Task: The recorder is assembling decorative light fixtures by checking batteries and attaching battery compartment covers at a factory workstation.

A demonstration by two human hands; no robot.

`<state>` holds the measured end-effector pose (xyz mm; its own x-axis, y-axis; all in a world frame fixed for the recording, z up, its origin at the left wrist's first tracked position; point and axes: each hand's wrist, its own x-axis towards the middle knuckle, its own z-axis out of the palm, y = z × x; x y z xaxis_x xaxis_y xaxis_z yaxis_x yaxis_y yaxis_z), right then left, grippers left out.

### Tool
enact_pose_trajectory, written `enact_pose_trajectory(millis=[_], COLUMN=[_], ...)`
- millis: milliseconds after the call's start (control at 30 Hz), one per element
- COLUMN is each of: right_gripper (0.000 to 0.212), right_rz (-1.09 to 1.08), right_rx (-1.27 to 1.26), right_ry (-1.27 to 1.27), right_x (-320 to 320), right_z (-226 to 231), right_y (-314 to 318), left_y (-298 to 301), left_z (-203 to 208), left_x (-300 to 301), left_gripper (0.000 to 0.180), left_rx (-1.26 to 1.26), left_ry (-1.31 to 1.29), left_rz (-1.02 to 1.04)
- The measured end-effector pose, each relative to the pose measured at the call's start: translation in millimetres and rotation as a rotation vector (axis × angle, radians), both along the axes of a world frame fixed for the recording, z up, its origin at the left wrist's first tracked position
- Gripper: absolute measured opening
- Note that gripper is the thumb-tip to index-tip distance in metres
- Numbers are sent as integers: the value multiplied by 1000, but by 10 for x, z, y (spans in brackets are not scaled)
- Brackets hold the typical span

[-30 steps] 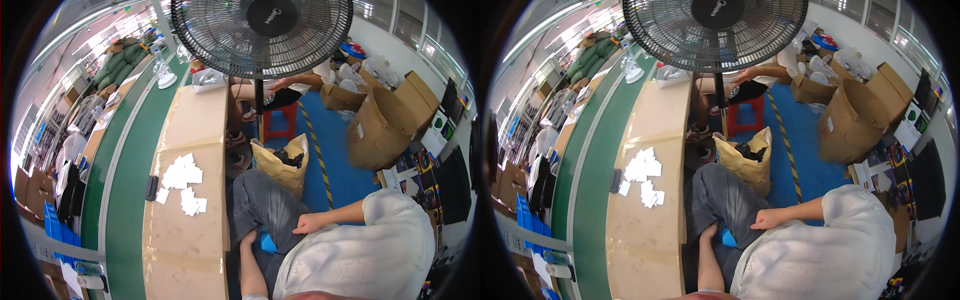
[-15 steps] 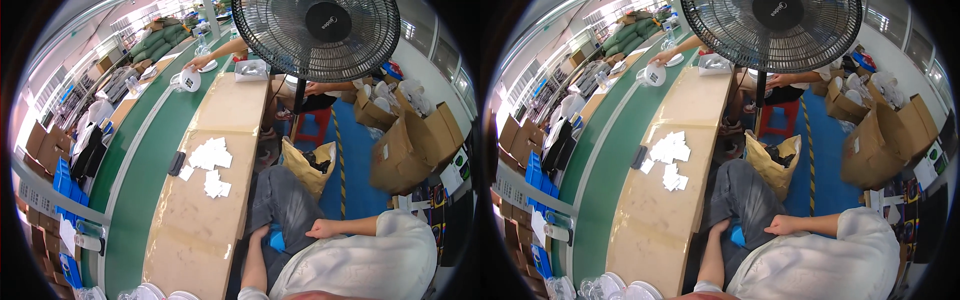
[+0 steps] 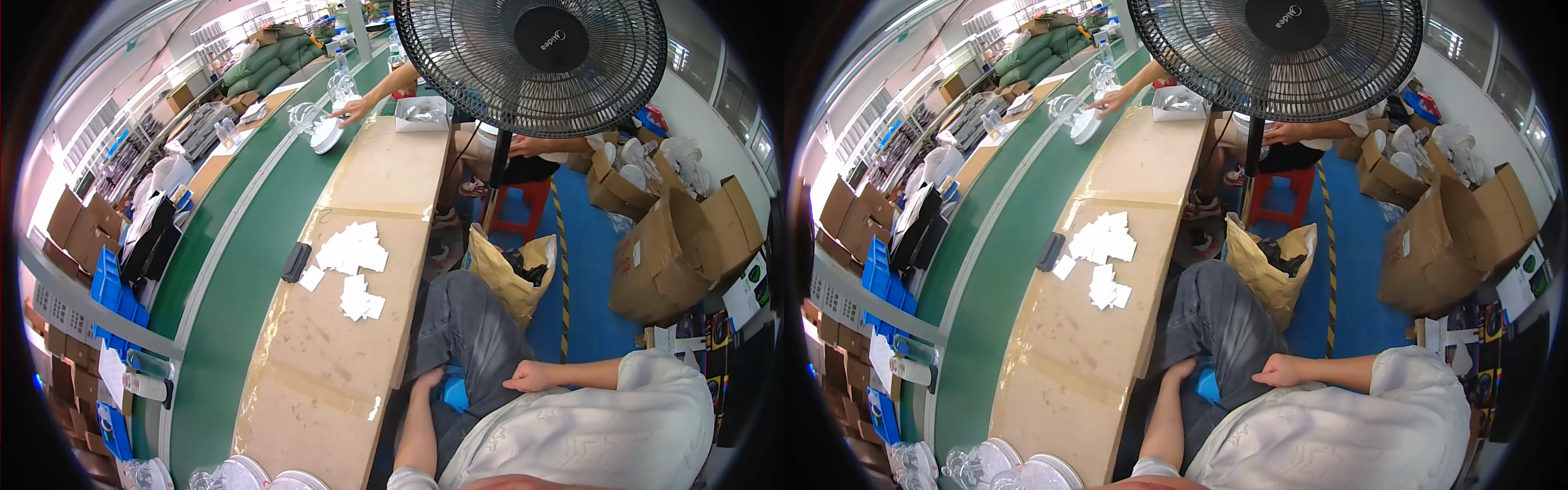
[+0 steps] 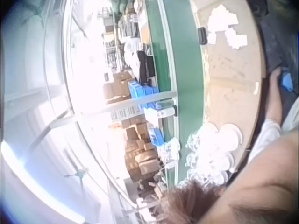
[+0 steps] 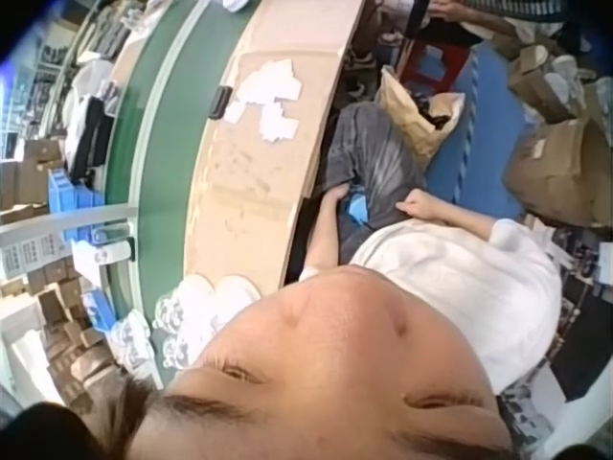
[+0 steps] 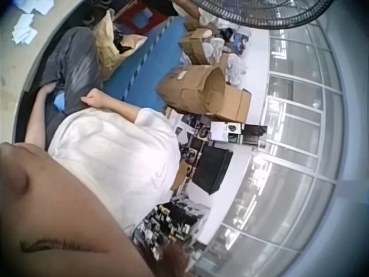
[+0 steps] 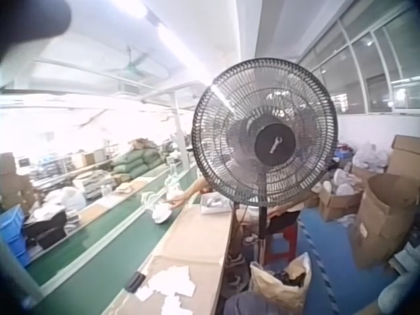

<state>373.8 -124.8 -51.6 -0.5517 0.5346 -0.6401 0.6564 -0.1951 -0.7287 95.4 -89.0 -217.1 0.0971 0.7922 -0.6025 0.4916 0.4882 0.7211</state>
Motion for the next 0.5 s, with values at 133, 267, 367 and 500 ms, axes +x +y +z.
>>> enact_pose_trajectory(millis=[133,267,367,500], right_gripper=[56,56,56,56], right_rz=[17,13,20,10], right_rx=[-5,-18,-19,-6], right_ry=[13,13,24,26], right_x=[-1,18,-9,-3], right_z=[-26,-54,-40,-27], right_y=[-4,-1,-5,-5], left_y=[1,-9,-47,-11], left_z=[-300,-379,-577,-523], left_x=[-37,-19,-62,-56], left_gripper=[43,34,32,45], left_rx=[-18,42,105,12], left_ry=[1,-2,15,65], left_rz=[3,-8,8,-83])
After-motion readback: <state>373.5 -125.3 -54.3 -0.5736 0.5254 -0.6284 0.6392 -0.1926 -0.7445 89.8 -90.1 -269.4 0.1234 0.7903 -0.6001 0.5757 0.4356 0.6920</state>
